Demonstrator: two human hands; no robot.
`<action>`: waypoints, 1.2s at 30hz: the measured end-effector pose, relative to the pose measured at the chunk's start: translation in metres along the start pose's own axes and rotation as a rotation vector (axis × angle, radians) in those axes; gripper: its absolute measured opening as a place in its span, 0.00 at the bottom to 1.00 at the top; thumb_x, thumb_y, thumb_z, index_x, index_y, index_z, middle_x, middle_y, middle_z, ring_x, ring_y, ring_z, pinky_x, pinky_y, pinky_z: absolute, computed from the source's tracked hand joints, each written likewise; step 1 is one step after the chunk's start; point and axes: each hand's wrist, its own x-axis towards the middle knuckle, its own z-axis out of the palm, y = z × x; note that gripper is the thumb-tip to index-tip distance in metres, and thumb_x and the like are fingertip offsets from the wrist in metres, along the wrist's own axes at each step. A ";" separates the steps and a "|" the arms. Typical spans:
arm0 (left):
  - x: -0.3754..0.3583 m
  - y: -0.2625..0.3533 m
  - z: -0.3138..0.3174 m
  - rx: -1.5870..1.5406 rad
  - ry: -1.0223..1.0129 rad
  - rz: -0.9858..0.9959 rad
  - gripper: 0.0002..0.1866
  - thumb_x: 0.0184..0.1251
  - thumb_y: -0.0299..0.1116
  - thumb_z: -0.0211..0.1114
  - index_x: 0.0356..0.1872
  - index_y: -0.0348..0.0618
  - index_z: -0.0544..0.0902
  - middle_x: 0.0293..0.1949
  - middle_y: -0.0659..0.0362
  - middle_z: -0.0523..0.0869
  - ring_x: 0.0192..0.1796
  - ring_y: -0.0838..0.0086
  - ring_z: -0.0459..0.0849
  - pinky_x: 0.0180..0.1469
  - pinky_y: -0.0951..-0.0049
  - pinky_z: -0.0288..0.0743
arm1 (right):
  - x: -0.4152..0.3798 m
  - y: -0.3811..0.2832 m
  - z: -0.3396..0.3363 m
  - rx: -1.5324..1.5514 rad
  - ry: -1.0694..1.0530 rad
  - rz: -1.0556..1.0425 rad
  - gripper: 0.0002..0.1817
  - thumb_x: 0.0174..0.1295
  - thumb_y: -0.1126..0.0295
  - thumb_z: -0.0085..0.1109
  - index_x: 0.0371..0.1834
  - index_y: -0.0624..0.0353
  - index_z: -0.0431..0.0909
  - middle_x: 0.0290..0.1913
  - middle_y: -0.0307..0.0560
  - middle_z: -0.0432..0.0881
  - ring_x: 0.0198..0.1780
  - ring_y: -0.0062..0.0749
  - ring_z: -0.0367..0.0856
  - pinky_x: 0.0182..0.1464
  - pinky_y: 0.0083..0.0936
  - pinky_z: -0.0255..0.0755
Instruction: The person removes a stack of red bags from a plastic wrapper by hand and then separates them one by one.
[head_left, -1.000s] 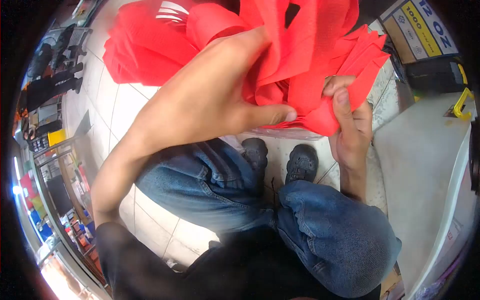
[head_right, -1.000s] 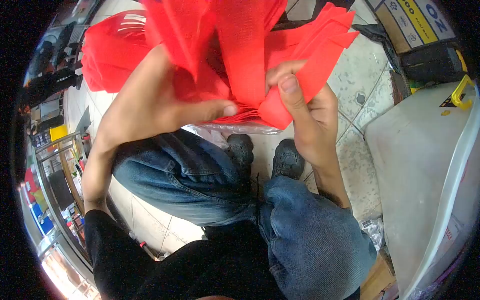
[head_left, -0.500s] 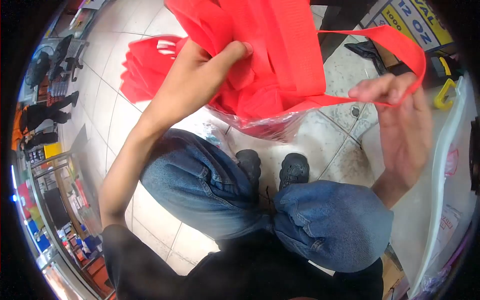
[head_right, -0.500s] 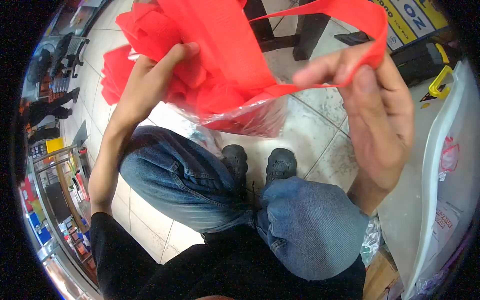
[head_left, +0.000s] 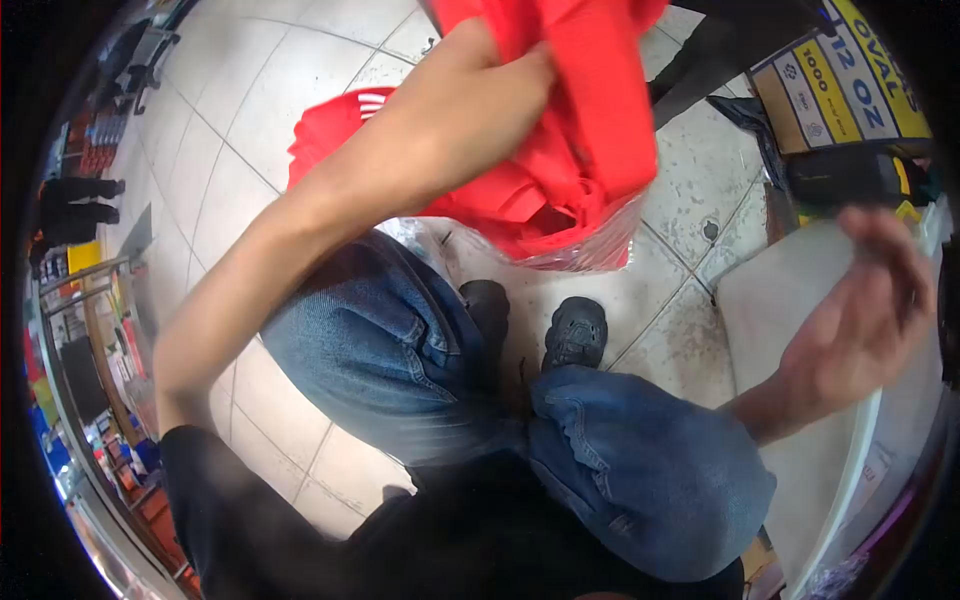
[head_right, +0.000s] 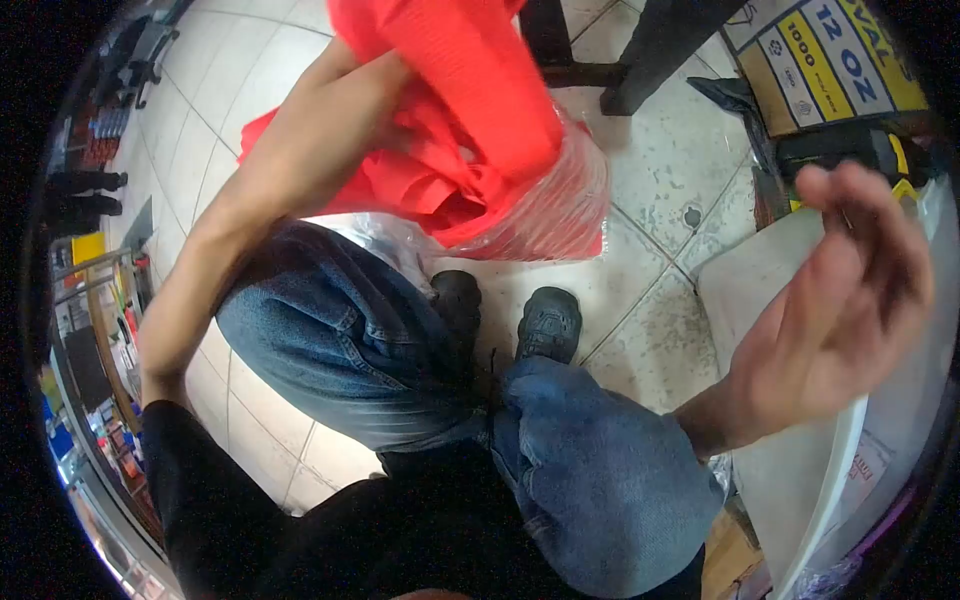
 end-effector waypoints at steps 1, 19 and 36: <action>0.005 -0.002 0.004 -0.085 -0.052 0.121 0.15 0.76 0.29 0.52 0.57 0.32 0.76 0.49 0.55 0.84 0.50 0.73 0.82 0.52 0.71 0.78 | 0.000 -0.002 -0.002 0.269 -0.202 -0.186 0.26 0.62 0.73 0.68 0.64 0.62 0.72 0.56 0.54 0.81 0.53 0.33 0.80 0.61 0.30 0.73; -0.019 0.025 -0.132 0.351 0.242 0.940 0.27 0.83 0.45 0.42 0.28 0.40 0.81 0.18 0.57 0.84 0.19 0.77 0.83 0.24 0.79 0.81 | -0.021 0.040 0.074 0.263 -0.280 -0.137 0.14 0.52 0.89 0.66 0.39 0.67 0.75 0.45 0.58 0.80 0.40 0.30 0.80 0.41 0.20 0.73; -0.015 -0.099 -0.007 0.305 -0.195 0.646 0.29 0.46 0.28 0.82 0.48 0.42 0.74 0.50 0.48 0.76 0.53 0.66 0.78 0.51 0.69 0.75 | -0.059 0.025 0.099 0.108 -0.233 0.116 0.24 0.47 0.85 0.76 0.48 0.68 0.74 0.46 0.53 0.79 0.42 0.31 0.80 0.42 0.23 0.76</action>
